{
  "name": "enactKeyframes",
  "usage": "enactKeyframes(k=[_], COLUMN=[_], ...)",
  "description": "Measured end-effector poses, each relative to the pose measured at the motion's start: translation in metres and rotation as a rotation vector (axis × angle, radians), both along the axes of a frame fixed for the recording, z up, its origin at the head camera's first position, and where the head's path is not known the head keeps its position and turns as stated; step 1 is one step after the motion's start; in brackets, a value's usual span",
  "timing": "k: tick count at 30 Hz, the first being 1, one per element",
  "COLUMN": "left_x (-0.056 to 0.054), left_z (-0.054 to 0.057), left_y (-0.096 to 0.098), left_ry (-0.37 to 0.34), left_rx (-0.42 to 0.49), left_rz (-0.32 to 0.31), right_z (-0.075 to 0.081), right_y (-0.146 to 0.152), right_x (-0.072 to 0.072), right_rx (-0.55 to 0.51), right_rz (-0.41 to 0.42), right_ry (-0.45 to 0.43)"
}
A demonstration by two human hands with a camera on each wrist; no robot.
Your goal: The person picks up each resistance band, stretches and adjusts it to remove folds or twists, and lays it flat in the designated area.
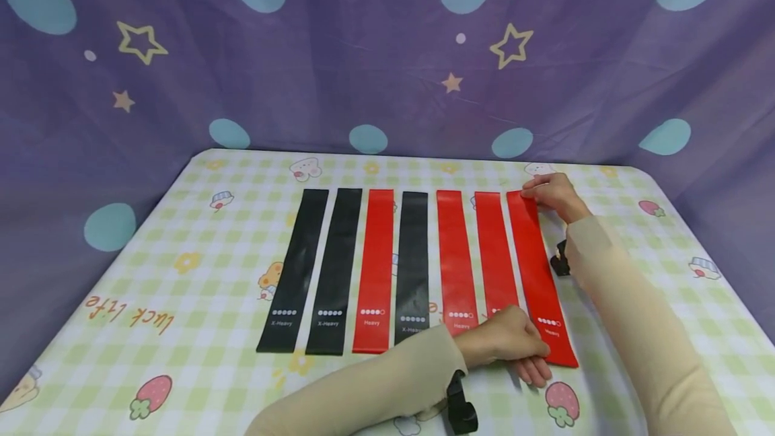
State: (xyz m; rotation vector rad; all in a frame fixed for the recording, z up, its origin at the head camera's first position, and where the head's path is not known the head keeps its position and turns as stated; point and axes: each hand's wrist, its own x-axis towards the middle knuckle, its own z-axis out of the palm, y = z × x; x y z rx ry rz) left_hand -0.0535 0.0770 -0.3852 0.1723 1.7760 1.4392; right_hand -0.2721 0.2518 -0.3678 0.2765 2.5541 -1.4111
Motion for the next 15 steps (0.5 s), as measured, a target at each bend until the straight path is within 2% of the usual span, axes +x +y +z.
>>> enactKeyframes(k=[9,15], left_x=[0.0,-0.003], left_z=[0.001,0.004], left_y=[-0.01,-0.021], left_ry=[-0.014,0.007], left_rx=[-0.024,0.047], left_rz=[-0.032,-0.064], right_z=[0.004,0.005], right_y=[-0.002,0.001], right_x=[0.001,0.003], right_rx=[0.064,0.092], right_rz=[0.02,0.022], right_ry=[0.009,0.057])
